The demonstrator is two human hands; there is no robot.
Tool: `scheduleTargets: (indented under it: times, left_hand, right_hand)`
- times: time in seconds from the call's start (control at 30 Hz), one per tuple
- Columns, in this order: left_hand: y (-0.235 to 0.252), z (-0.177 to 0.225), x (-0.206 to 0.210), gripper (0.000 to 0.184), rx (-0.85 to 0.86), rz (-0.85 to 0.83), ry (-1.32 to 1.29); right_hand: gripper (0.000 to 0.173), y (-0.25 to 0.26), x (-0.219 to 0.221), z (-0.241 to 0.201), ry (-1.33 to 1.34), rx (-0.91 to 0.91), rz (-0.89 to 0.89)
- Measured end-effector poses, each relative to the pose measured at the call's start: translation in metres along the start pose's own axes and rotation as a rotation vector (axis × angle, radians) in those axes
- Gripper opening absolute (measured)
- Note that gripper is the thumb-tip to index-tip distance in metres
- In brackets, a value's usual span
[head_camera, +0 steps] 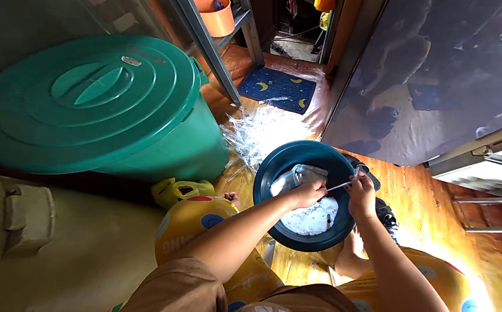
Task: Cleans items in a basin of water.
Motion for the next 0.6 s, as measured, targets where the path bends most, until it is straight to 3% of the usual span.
scheduleTargets:
  times: [0.13, 0.23, 0.3, 0.37, 0.47, 0.53, 0.6]
  left_hand:
    - [-0.005, 0.007, -0.004, 0.036, 0.018, -0.049, 0.078]
    - [-0.014, 0.017, -0.028, 0.036, -0.025, -0.018, 0.264]
    - [-0.021, 0.02, -0.062, 0.035, -0.044, 0.157, 0.298]
    - [-0.031, 0.017, -0.104, 0.039, -0.04, 0.471, 0.224]
    - [-0.056, 0.013, -0.154, 0.063, 0.008, 0.95, 0.13]
    - [-0.06, 0.009, -0.164, 0.075, 0.014, 1.067, 0.126]
    - [-0.049, 0.007, -0.152, 0.071, 0.014, 1.029, 0.14]
  right_hand:
    - [0.014, 0.008, -0.012, -0.007, -0.028, -0.039, 0.074]
    - [0.021, 0.005, -0.01, -0.013, -0.252, -0.104, -0.111]
    - [0.028, -0.003, -0.006, -0.015, -0.365, -0.073, -0.249]
    - [0.03, -0.014, 0.0, -0.013, -0.462, -0.063, -0.396]
    - [0.032, -0.037, 0.011, -0.009, -0.699, -0.111, -0.665]
    - [0.031, -0.053, 0.019, -0.003, -0.904, -0.131, -0.819]
    - [0.028, -0.069, 0.025, 0.001, -1.106, -0.135, -0.917]
Point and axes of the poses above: each hand's wrist, its own y-axis towards the middle knuckle, its own x-axis out of the palm, z = x × y, the point moved 4 cm from there along y, towards the middle knuckle, and after that the axes turned 1 degree about z, right-handed, at the moved point
